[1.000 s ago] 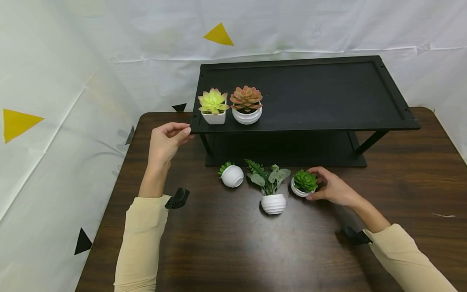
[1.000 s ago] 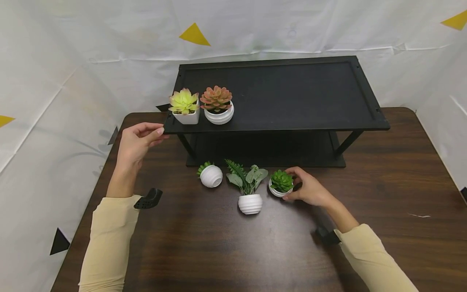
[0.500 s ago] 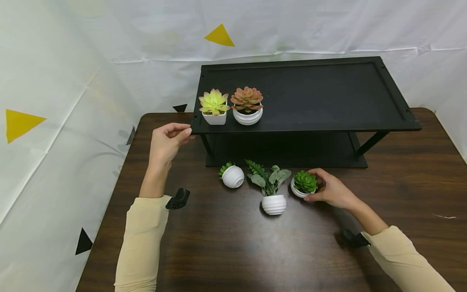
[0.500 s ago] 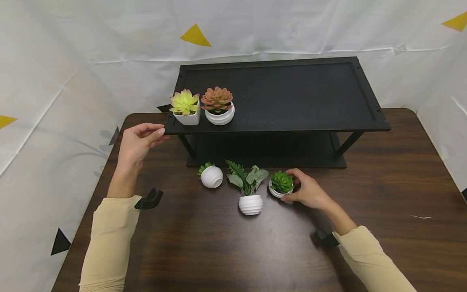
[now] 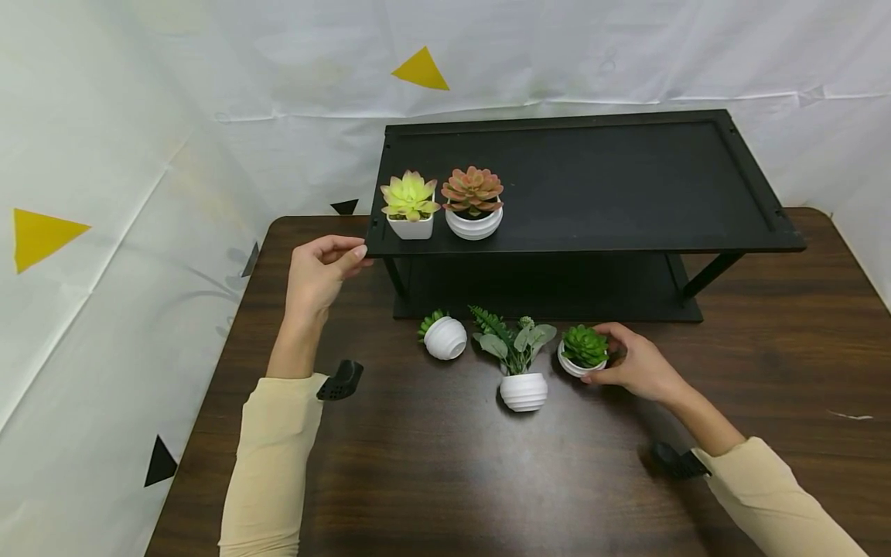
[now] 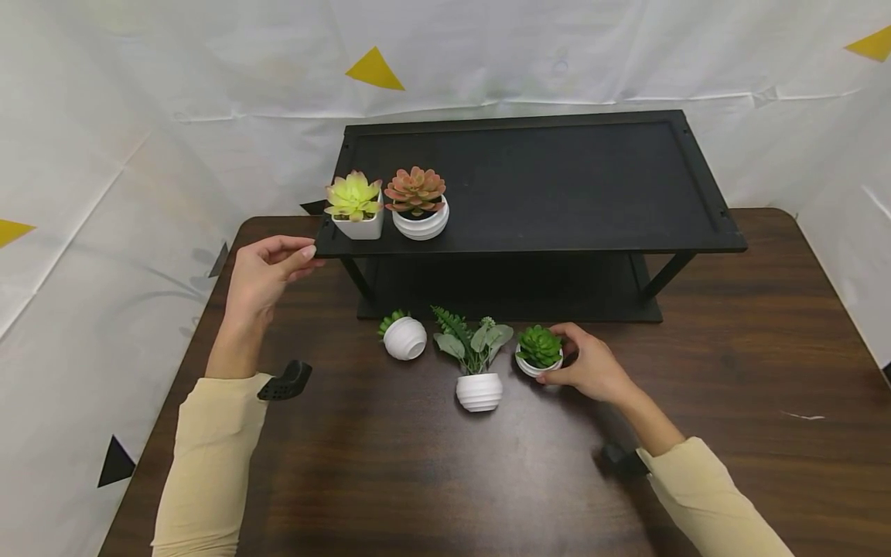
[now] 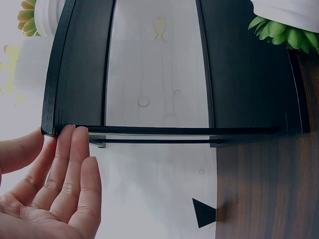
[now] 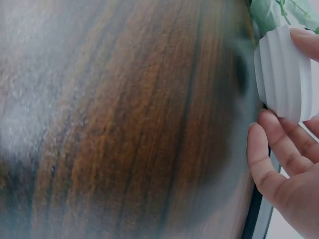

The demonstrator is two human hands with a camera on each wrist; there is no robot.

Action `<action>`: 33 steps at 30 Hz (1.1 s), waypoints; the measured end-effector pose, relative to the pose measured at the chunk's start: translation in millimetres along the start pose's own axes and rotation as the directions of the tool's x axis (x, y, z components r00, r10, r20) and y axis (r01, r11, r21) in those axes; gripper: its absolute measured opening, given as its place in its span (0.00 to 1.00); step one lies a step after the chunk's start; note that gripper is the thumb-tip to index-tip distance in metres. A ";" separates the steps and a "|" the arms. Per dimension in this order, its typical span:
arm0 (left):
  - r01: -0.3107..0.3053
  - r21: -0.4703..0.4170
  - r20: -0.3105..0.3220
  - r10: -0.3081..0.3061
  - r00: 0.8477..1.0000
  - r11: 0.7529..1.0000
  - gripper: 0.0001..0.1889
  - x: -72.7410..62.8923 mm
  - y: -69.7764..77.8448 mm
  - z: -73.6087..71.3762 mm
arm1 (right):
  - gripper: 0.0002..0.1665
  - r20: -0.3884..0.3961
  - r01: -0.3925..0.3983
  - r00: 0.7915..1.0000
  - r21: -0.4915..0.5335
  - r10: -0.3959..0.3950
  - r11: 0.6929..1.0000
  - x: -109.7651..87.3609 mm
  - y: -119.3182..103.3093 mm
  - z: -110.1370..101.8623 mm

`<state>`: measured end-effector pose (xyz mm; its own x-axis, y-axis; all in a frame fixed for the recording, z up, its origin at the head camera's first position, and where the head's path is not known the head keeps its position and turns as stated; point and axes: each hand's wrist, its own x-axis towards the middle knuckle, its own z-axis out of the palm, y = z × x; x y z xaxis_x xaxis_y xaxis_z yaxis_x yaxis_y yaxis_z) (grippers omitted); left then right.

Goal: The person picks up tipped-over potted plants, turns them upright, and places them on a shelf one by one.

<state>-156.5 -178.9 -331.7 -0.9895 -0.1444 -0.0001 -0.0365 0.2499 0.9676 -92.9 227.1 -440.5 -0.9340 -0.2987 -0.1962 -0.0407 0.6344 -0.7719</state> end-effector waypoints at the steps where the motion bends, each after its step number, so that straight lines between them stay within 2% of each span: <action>1: -0.001 0.000 0.000 0.001 1.000 1.000 0.12 0.0 0.0 -0.1 | 0.43 -0.004 -0.007 1.000 -0.002 0.007 1.000 -0.6 -1.0 -0.5; 11: 0.000 0.001 -0.002 0.000 1.000 1.000 0.12 -0.3 1.0 0.5 | 0.43 -0.025 -0.025 0.999 -0.046 0.024 0.999 -7.9 -10.8 -9.2; 33: 0.005 0.005 -0.003 -0.005 1.000 1.000 0.12 -0.2 1.2 0.8 | 0.44 -0.001 -0.013 1.000 -0.023 0.013 1.000 -16.9 -25.1 -20.0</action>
<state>-156.5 -177.8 -330.8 -0.9888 -0.1489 -0.0043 -0.0423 0.2535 0.9664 -83.1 230.4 -405.7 -0.9348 -0.2899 -0.2052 -0.0372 0.6544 -0.7553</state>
